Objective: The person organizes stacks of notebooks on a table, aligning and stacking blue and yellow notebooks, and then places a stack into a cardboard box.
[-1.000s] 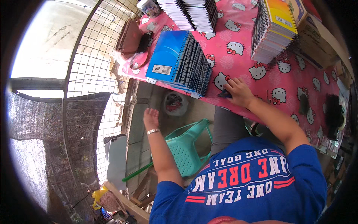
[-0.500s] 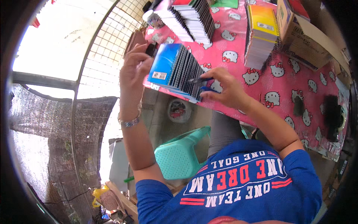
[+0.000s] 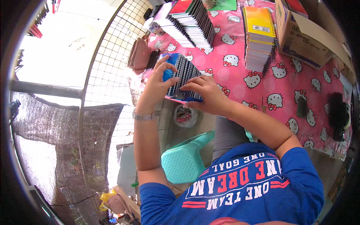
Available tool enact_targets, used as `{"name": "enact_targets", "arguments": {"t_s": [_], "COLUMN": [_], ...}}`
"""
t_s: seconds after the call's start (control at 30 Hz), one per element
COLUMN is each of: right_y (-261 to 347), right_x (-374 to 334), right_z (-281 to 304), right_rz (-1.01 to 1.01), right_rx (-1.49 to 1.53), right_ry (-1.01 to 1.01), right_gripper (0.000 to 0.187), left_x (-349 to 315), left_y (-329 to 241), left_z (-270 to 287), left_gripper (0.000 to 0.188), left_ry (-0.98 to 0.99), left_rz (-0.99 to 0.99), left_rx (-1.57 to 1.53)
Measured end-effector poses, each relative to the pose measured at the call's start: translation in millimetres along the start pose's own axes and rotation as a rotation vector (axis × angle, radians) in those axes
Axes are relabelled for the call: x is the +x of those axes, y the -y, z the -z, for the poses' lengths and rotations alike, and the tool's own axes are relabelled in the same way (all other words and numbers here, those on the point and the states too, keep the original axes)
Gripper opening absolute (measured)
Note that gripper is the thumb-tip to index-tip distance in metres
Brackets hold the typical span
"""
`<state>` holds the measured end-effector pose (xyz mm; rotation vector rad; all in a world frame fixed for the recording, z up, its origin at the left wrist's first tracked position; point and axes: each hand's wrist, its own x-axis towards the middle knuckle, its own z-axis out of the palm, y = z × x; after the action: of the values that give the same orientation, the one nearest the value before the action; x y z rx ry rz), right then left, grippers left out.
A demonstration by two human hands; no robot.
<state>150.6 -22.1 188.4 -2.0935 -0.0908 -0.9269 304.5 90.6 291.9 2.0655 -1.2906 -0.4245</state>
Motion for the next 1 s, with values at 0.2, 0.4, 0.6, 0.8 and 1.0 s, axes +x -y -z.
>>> {"name": "enact_targets", "arguments": {"t_s": [0.2, 0.4, 0.6, 0.8, 1.0], "right_y": [2.0, 5.8, -4.8, -16.3, -13.0], "right_x": [-1.7, 6.6, 0.5, 0.1, -11.1], "right_z": [-0.5, 7.3, 10.7, 8.7, 0.2], "right_rz": [-0.057, -0.559, -0.231, -0.062, -0.246], "right_rx": [-0.002, 0.637, 0.174, 0.079, 0.272], "right_ry": [0.021, 0.361, 0.239, 0.144, 0.239], "right_gripper": [0.043, 0.04, 0.04, 0.038, 0.04], "left_x": [-2.9, -2.9, -3.3, -0.4, -2.6], "left_y": [-2.9, -2.5, -7.2, -8.4, -12.0], "left_z": [-0.1, 0.8, 1.4, 1.7, -2.8], "left_gripper": [0.023, 0.025, 0.034, 0.038, 0.043], "left_ry": [0.017, 0.026, 0.095, 0.118, 0.119], "left_rz": [0.026, 0.011, -0.049, 0.036, -0.029], "left_rx": [-0.065, -0.052, 0.094, 0.004, 0.221]}}
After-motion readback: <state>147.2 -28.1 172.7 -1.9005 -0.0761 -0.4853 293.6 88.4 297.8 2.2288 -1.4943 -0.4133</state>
